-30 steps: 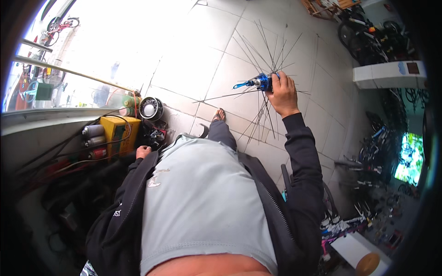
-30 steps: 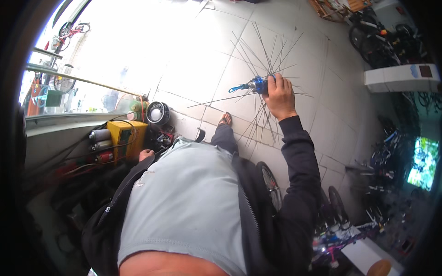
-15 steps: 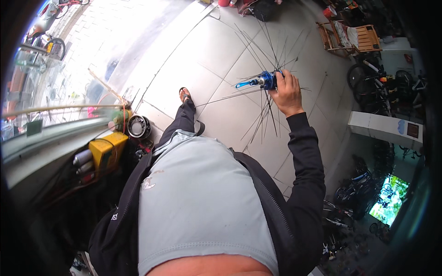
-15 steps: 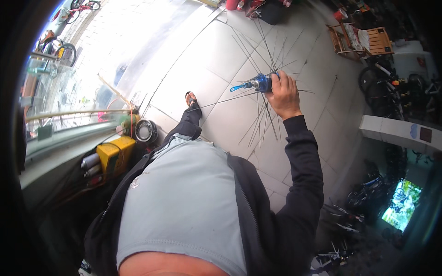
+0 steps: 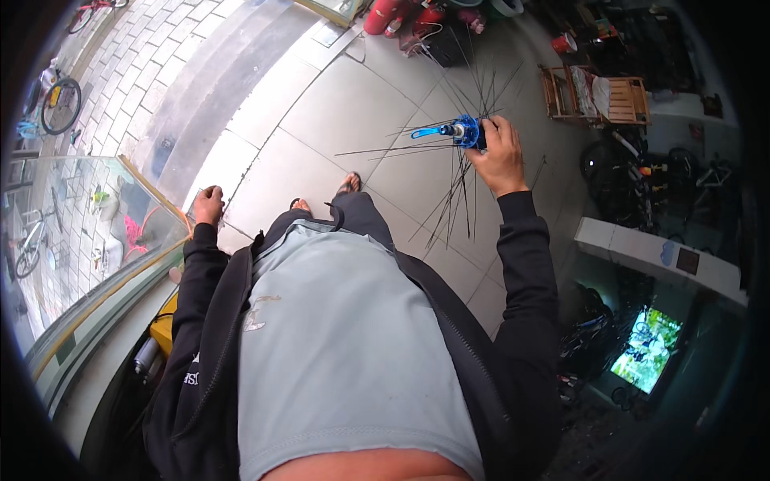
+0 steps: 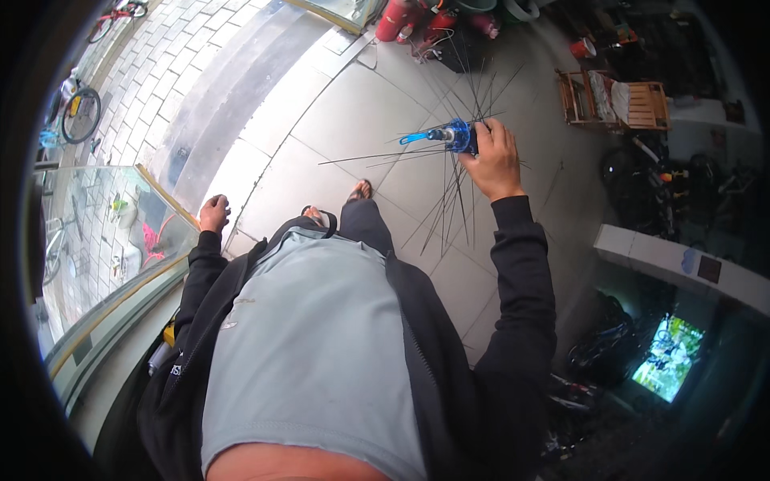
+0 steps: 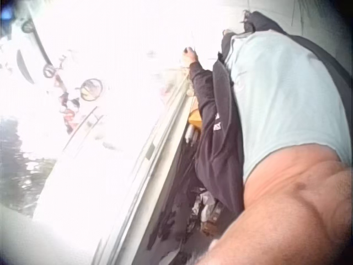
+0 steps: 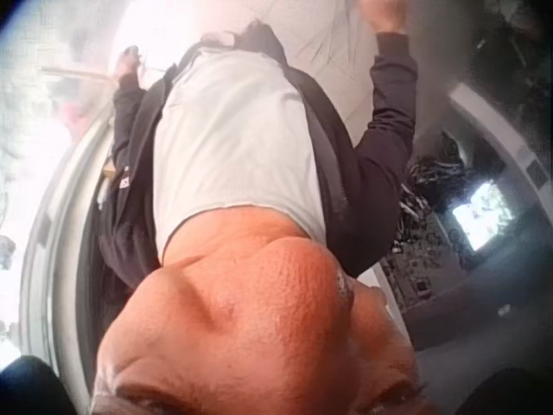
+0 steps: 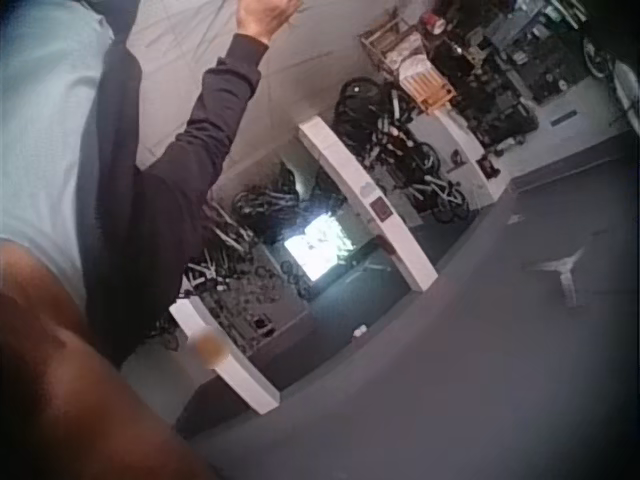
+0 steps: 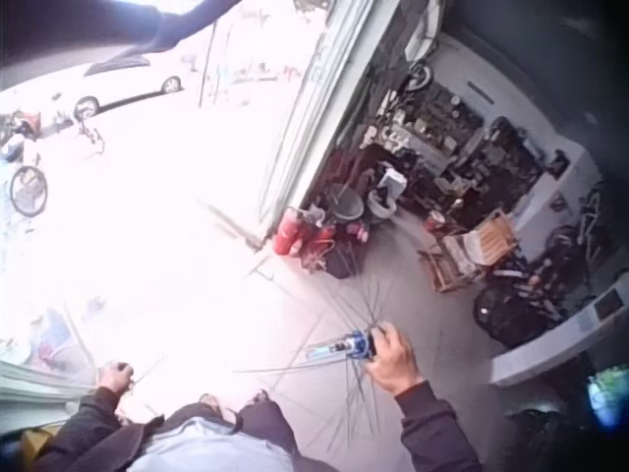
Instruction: The person retrieves a bicycle tire and a wheel hub with spokes from a cluttered shop interior, then moves outside to a tiled sidewalk. The person inserts the spokes into the hub and begins threading them, preparing to assemble the wheel.
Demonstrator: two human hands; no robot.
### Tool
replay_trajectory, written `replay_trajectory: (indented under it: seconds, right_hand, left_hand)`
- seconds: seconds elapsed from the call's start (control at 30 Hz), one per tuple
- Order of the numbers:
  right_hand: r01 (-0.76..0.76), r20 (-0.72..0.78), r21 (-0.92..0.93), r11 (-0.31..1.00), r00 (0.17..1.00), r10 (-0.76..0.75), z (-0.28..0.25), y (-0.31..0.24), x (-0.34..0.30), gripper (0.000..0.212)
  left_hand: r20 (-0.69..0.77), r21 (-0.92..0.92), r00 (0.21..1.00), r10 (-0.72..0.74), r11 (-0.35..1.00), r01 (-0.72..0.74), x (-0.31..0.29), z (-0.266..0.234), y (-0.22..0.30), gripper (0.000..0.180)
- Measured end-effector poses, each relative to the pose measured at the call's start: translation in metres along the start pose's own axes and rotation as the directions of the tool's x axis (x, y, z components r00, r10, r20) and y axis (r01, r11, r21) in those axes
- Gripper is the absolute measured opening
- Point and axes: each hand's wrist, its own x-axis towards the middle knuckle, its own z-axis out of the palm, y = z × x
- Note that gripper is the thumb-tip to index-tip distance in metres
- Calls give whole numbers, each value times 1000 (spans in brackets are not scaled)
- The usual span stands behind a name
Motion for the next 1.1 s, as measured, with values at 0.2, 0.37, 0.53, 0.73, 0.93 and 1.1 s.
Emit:
replay_trajectory:
  seconds: [0.2,0.37,0.53,0.73,0.93,1.1]
  right_hand:
    - [137,-31,106,985,990,-135,37,43,113,59]
    - [343,-126,143,928,937,-327,59,65,220,58]
    - [492,-186,192,849,868,-460,77,74,306,56]
    - [564,-167,212,798,826,-539,114,68,380,56]
    - [673,-226,238,700,739,-634,133,12,466,60]
    - [724,-236,244,646,690,-684,137,-39,533,55]
  left_hand:
    - [-101,76,982,-160,983,168,-24,18,3,32]
    - [-224,577,966,-128,781,237,-86,21,-142,39]
    - [-220,430,902,-371,794,431,-142,71,-197,49]
    - [-246,43,925,-288,951,307,-150,128,-88,46]
    - [-415,-80,765,-492,858,508,-136,143,29,40]
    - [-379,-63,770,-513,845,532,-83,127,63,38]
